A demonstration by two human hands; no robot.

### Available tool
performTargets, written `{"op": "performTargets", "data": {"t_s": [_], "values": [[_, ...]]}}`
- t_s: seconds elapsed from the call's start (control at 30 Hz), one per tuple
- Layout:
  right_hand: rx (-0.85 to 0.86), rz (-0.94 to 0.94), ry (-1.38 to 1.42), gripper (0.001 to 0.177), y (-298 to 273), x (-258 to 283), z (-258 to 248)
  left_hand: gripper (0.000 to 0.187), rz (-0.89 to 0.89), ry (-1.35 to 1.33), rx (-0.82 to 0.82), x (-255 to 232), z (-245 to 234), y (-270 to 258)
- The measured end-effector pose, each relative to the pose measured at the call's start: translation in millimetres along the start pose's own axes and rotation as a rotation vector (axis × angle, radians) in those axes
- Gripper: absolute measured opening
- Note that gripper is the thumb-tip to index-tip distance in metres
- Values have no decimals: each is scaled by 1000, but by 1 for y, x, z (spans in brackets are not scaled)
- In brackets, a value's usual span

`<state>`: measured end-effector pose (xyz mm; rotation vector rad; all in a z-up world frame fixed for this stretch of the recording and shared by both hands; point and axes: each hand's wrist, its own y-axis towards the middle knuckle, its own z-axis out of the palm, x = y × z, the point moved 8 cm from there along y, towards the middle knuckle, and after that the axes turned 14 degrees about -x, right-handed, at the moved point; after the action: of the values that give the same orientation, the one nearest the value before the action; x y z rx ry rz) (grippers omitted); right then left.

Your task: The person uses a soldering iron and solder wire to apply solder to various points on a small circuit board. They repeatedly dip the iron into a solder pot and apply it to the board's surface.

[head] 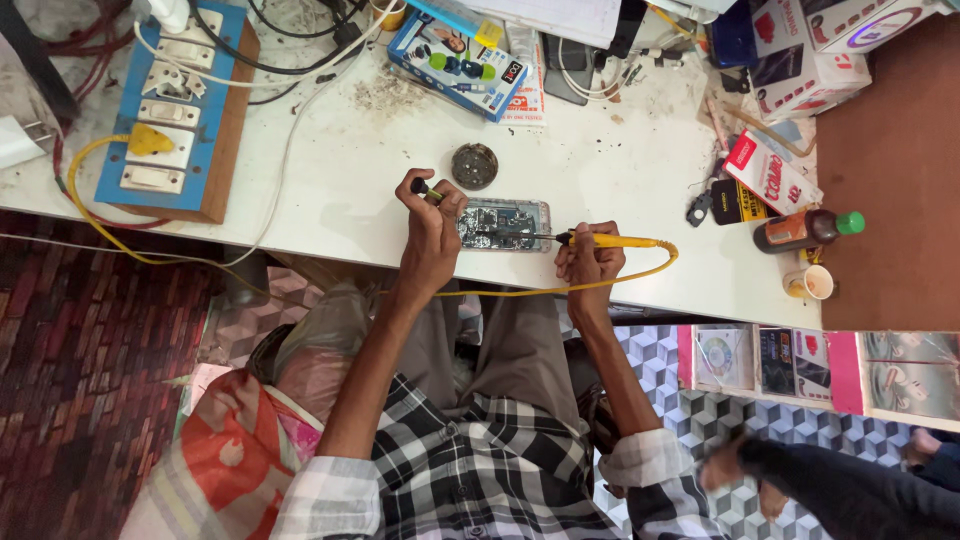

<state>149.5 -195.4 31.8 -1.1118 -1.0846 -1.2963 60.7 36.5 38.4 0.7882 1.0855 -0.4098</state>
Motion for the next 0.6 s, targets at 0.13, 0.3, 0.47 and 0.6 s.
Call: {"op": "performTargets", "data": {"t_s": [0.13, 0.3, 0.47, 0.6], "values": [[-11, -20, -18, 24, 0, 1, 0, 34, -8, 19, -12, -2, 0, 1], [-20, -12, 0, 25, -1, 0, -1, 32, 10, 1, -5, -5, 1, 1], [1, -6, -10, 25, -1, 0, 0, 32, -2, 19, -16, -1, 0, 1], [-8, -3, -13, 27, -1, 0, 0, 30, -27, 39, -13, 0, 0, 2]]}}
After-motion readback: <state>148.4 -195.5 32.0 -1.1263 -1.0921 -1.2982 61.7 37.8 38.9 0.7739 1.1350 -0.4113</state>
